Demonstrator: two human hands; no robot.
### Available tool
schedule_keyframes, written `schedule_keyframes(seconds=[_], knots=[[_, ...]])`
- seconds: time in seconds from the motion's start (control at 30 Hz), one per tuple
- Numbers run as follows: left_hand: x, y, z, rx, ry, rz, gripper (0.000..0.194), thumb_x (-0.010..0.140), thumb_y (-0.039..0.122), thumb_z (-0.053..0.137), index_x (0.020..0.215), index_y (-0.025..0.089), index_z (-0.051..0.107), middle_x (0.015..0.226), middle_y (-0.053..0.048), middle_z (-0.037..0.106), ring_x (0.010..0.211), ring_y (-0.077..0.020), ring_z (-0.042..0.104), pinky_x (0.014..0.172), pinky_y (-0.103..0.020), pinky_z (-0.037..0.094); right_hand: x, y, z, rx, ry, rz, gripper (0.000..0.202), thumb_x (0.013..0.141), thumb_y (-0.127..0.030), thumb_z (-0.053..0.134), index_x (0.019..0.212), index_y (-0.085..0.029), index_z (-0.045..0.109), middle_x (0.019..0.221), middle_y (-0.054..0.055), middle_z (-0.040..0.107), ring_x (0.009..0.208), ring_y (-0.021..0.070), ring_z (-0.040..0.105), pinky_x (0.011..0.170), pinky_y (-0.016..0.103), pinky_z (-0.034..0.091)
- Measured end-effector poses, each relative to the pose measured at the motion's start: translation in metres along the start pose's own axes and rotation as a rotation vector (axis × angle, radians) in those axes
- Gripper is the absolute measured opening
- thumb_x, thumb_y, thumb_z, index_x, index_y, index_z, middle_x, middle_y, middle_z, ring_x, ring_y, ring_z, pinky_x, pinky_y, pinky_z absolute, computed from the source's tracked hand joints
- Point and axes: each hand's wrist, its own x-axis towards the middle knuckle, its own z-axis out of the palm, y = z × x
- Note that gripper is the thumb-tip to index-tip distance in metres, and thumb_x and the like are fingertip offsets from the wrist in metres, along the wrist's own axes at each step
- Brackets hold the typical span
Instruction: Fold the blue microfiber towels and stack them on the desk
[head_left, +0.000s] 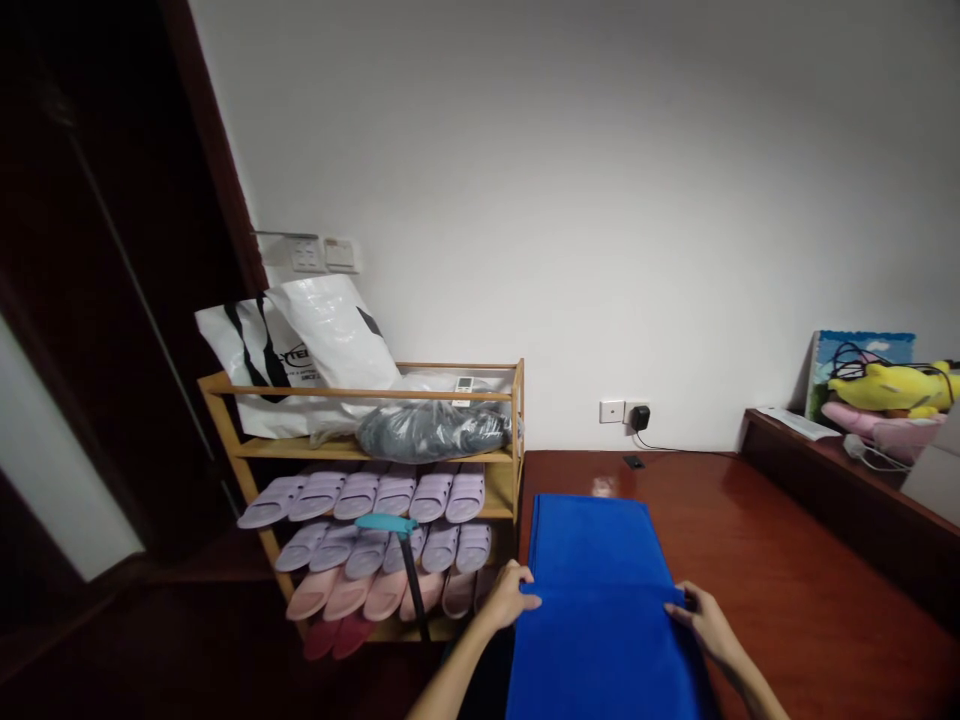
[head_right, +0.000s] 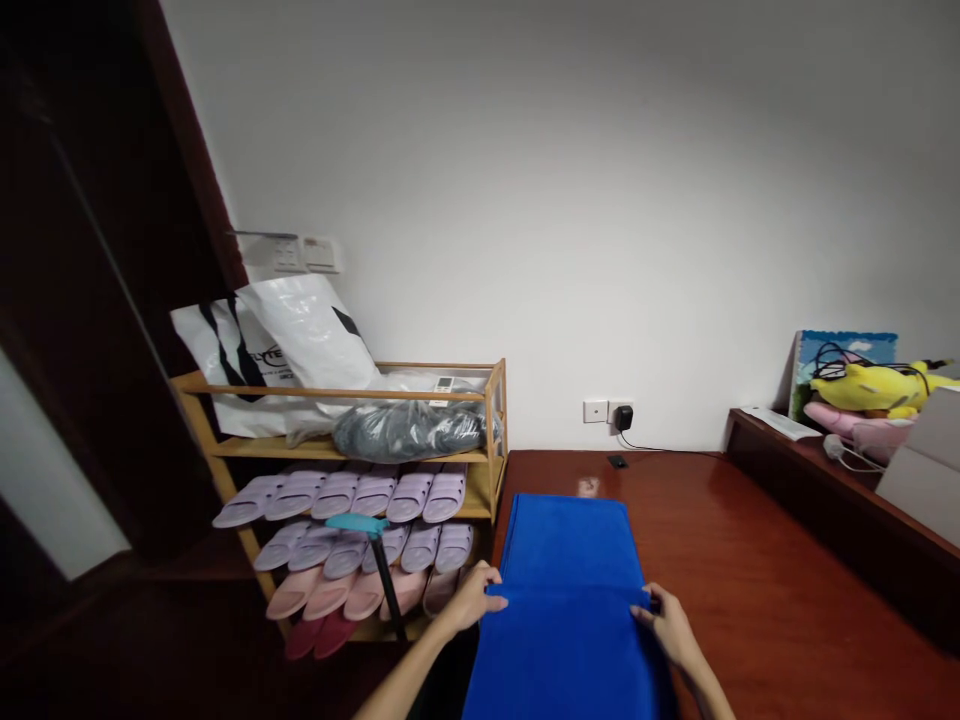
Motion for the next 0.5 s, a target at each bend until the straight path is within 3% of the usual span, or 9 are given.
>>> schedule_keyframes(seconds=[0.1, 0.2, 0.3, 0.4, 0.5], knots=[[-0.007, -0.001, -0.021, -0.144, -0.114, 0.041, 0.028, 0.071, 0.038, 0.068, 0.087, 0.017, 0.060, 0.080, 0.003, 0.060, 0.080, -0.0161, 0.058, 0.071, -0.026, 0.044, -0.013, -0.014, -0.016, 0.372, -0.114, -0.002, 0.040, 0.066, -0.059, 0.062, 0.068, -0.020, 0.050, 0.062, -0.001, 0.053, 0.062, 0.0165, 0.054, 0.059, 0.028, 0.043], [-0.022, 0.003, -0.040, -0.243, -0.186, 0.077, 0.031, 0.072, 0.042, 0.066, 0.088, 0.016, 0.059, 0.071, 0.004, 0.059, 0.069, -0.0141, 0.057, 0.062, -0.024, 0.042, -0.027, -0.035, -0.032, 0.490, -0.200, 0.040, 0.046, 0.061, -0.060, 0.069, 0.072, -0.020, 0.052, 0.061, -0.003, 0.050, 0.059, 0.0141, 0.050, 0.059, 0.026, 0.040], [-0.042, 0.014, -0.059, -0.289, -0.193, 0.108, 0.028, 0.069, 0.038, 0.068, 0.085, 0.016, 0.061, 0.072, 0.003, 0.061, 0.070, -0.0139, 0.056, 0.061, -0.022, 0.040, -0.039, -0.060, -0.049, 0.459, -0.285, 0.024, 0.046, 0.061, -0.061, 0.070, 0.068, -0.019, 0.052, 0.060, -0.002, 0.049, 0.058, 0.0132, 0.047, 0.060, 0.026, 0.039], [-0.064, 0.033, -0.083, -0.293, -0.195, 0.155, 0.021, 0.066, 0.033, 0.070, 0.077, 0.016, 0.065, 0.070, 0.003, 0.061, 0.071, -0.0145, 0.055, 0.061, -0.022, 0.039, -0.053, -0.086, -0.070, 0.367, -0.306, -0.033, 0.047, 0.069, -0.061, 0.063, 0.057, -0.019, 0.047, 0.056, -0.003, 0.043, 0.055, 0.0107, 0.040, 0.057, 0.024, 0.036], [-0.084, 0.057, -0.110, -0.253, -0.137, 0.218, 0.016, 0.066, 0.033, 0.070, 0.070, 0.017, 0.069, 0.068, 0.003, 0.062, 0.071, -0.0151, 0.056, 0.063, -0.021, 0.039, -0.068, -0.111, -0.093, 0.272, -0.203, -0.076, 0.048, 0.073, -0.061, 0.059, 0.057, -0.018, 0.050, 0.057, -0.002, 0.046, 0.055, 0.0109, 0.041, 0.057, 0.024, 0.038]])
